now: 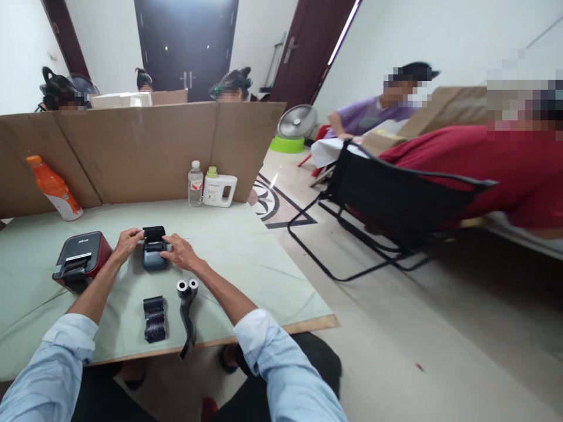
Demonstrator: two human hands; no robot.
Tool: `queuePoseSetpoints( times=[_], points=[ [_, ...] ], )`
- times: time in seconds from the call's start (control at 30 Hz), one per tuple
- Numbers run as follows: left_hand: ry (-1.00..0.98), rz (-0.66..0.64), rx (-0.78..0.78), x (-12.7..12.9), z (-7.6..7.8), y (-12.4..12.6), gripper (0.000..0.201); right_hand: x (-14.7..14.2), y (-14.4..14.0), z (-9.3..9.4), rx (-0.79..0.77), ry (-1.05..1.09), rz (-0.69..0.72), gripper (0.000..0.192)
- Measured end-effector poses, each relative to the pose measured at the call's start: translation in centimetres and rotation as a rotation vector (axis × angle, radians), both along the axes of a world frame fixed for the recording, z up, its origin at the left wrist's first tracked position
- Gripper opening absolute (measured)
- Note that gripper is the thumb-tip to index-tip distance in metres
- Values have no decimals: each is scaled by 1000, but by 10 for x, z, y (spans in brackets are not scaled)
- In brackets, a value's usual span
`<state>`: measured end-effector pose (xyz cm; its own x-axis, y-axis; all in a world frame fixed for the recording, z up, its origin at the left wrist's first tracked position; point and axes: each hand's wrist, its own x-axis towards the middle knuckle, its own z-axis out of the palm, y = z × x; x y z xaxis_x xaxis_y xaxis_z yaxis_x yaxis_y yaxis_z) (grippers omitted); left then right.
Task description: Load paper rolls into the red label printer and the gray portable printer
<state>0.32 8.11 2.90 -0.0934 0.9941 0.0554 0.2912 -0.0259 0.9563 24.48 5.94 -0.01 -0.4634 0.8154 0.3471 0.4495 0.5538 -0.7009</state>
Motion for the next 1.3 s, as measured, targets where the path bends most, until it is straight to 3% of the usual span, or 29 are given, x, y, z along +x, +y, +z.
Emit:
queuePoseSetpoints(
  times=[0.2,0.37,0.6,0.73,0.87,0.97,1.13,1.3],
  points=[
    [12,-127,-58,-6,4,-13,54,-13,0,23,95,-176,-7,45],
    [128,-259,-6,-12,7,-22,51,-27,3,35,160,-239,-30,21],
    [433,-128,176,0,15,-23,9,-37,10,50,131,-179,-42,21],
    [465,-114,242,8,30,-26,10,-35,8,64,119,-89,-17,15],
    [498,-235,364,24,55,-35,16,-21,-5,82,170,-81,-63,13],
    [399,-319,291,41,67,-48,17,-5,-19,90,173,-59,-138,12],
    [254,-506,107,73,67,-69,20,32,-53,88,110,58,-202,25],
    [461,-674,209,117,59,-78,12,82,-103,68,77,201,-285,23]
  ],
)
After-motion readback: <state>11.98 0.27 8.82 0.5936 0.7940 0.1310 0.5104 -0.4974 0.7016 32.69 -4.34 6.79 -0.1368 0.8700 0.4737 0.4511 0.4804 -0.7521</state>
